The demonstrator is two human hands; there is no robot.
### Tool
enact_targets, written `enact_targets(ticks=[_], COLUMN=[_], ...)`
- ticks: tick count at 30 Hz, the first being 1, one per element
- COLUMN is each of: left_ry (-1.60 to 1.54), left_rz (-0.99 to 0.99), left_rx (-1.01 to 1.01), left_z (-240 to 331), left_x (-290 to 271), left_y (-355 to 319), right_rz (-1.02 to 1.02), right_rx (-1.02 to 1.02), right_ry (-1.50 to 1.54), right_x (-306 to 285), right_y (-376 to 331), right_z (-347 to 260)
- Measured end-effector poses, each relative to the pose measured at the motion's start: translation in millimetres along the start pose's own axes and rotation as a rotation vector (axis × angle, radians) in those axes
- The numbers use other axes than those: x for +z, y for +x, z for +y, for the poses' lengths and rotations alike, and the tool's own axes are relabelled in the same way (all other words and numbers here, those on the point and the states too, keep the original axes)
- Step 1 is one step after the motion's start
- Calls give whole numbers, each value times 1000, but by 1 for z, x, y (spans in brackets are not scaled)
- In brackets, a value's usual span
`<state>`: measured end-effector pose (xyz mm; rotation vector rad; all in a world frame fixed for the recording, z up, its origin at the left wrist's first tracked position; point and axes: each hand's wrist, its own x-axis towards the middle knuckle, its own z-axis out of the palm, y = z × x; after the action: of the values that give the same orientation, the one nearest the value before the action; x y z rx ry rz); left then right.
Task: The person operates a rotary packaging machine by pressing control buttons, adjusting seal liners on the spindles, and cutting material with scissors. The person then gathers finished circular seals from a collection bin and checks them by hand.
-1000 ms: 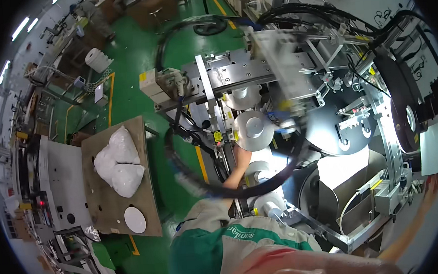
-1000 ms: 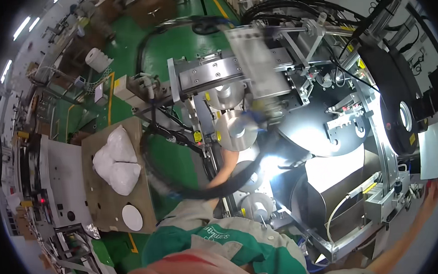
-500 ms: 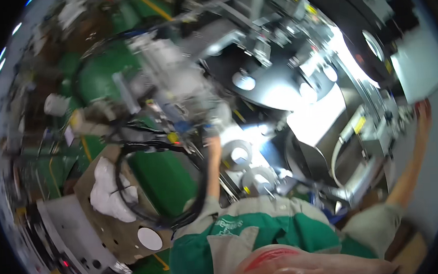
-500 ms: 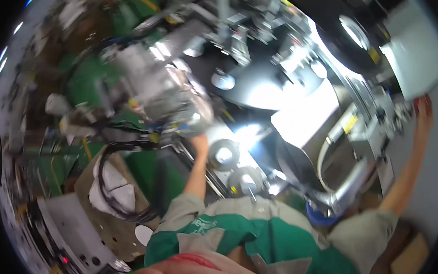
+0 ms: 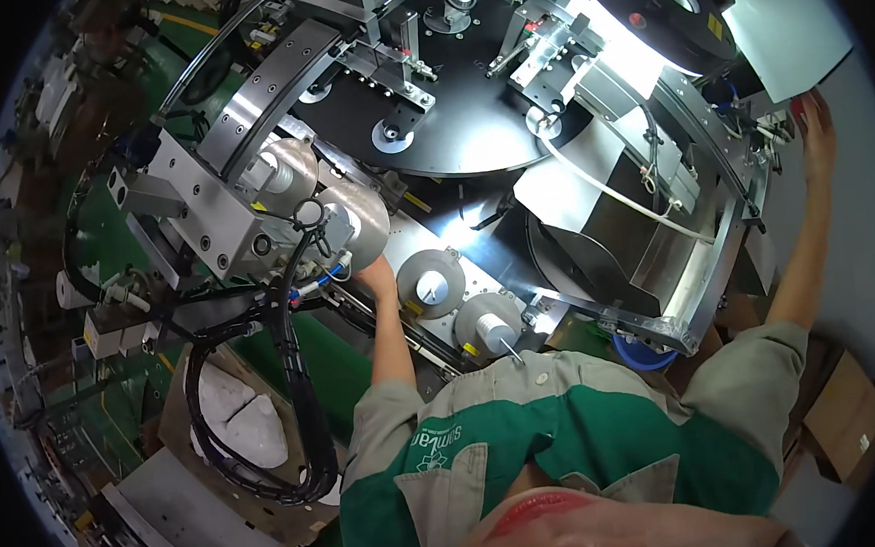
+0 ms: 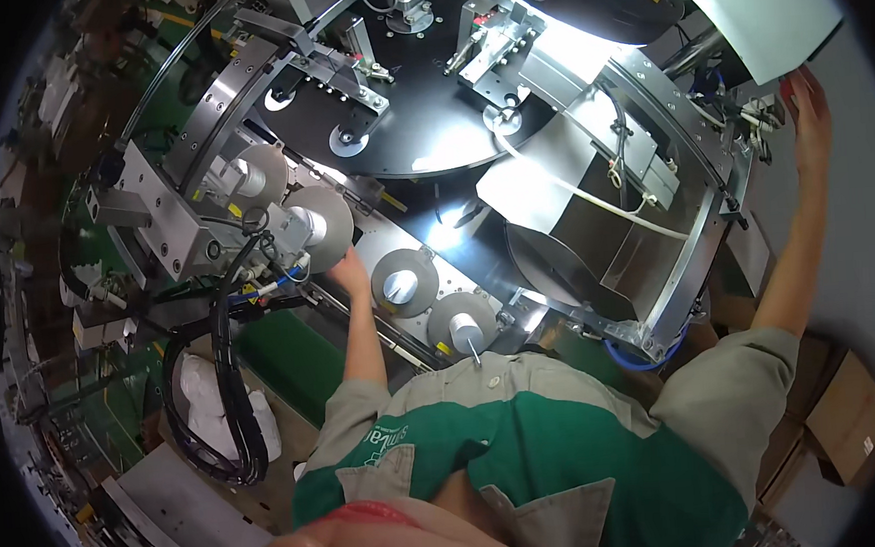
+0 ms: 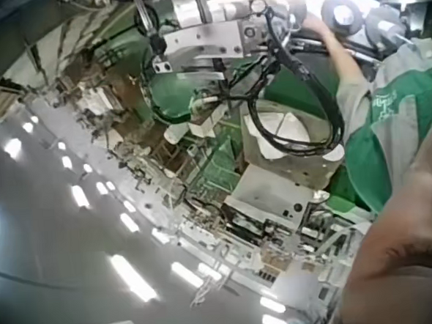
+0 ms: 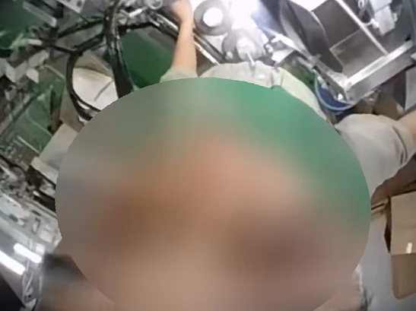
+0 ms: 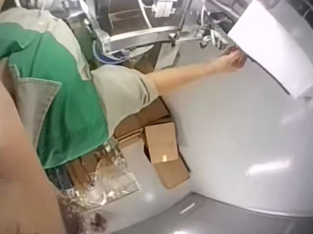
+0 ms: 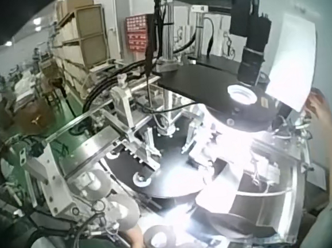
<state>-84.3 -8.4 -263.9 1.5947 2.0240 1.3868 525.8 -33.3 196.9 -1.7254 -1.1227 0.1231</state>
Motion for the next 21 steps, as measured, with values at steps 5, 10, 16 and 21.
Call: enact_targets(ticks=[5, 10, 16, 21], left_ry=[37, -11, -151, -43], left_rz=[93, -11, 71, -10], left_rx=[16, -162, -109, -60], left_z=[15, -7, -12, 35], left_x=[8, 7, 10, -5], left_y=[4, 6, 6, 11], right_rz=[67, 35, 4, -87], right_rx=[42, -45, -75, -118], right_ry=[23, 51, 4, -72], right_x=[-9, 13, 3, -35], right_y=[-3, -8, 4, 19], right_z=[1, -9, 6, 34])
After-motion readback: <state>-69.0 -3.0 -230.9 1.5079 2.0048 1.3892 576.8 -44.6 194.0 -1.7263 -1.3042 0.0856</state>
